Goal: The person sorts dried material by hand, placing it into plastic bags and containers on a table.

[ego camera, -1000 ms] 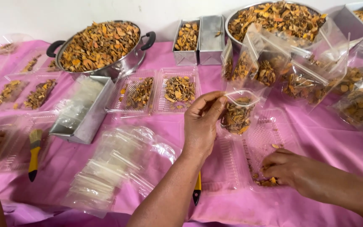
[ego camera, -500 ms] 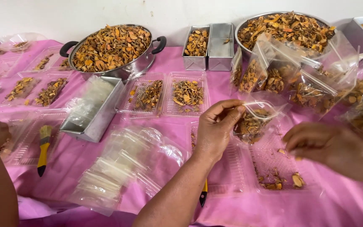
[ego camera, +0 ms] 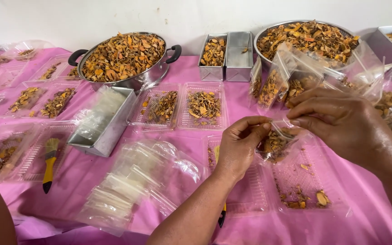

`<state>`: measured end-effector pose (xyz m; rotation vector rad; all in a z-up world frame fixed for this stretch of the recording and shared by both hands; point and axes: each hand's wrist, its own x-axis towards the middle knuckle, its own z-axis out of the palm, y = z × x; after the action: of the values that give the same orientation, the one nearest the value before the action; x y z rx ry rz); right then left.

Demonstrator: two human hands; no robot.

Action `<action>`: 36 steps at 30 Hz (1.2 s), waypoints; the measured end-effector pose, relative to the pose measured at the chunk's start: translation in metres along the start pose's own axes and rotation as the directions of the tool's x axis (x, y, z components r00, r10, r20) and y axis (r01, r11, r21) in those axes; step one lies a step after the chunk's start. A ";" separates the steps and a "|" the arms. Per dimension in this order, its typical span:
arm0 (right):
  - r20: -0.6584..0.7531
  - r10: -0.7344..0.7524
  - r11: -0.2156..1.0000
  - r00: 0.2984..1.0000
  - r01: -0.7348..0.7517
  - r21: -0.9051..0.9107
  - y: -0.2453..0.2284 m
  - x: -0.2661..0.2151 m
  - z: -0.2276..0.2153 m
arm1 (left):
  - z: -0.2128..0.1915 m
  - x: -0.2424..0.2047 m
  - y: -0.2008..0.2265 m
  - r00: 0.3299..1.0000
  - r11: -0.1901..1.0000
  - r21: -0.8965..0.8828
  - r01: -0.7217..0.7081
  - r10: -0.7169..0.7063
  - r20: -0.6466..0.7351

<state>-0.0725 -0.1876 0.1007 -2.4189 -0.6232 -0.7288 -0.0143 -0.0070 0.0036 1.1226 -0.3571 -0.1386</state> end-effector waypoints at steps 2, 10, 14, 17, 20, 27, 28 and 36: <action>0.015 -0.028 0.999 1.000 0.028 -0.023 0.002 -0.001 -0.005 | 0.000 0.000 -0.001 1.000 1.000 -0.015 0.002 -0.002 0.005; 0.044 -0.170 0.985 0.985 0.170 -0.011 0.000 -0.002 -0.016 | -0.001 0.003 -0.008 1.000 0.995 -0.092 -0.028 0.028 0.009; 0.061 -0.163 0.986 0.985 0.165 -0.039 0.000 -0.002 -0.020 | -0.003 0.005 -0.012 0.999 0.988 -0.153 -0.029 0.033 0.026; 0.152 -0.035 0.987 0.988 0.057 -0.148 0.023 -0.013 -0.018 | -0.005 0.004 -0.011 0.998 0.982 -0.187 -0.033 0.041 0.037; 0.277 0.080 0.978 0.957 -0.021 -0.208 0.034 -0.017 -0.013 | -0.005 0.003 -0.016 0.998 0.988 -0.155 -0.015 0.024 0.056; 0.414 0.008 0.989 0.910 0.055 -0.141 0.042 -0.018 -0.001 | -0.008 0.007 -0.024 0.997 0.993 -0.112 -0.047 0.053 0.050; 0.415 0.008 0.989 0.910 0.055 -0.140 0.043 -0.016 -0.001 | -0.008 0.007 -0.023 0.997 0.993 -0.112 -0.047 0.052 0.049; 0.261 -0.139 0.990 0.955 0.142 0.007 0.029 -0.012 -0.007 | -0.006 0.005 -0.021 0.994 0.985 -0.159 -0.068 0.081 0.077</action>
<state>-0.0680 -0.2172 0.0884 -2.5225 -0.9054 -0.4713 -0.0059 -0.0126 -0.0169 0.9495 -0.4541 -0.1448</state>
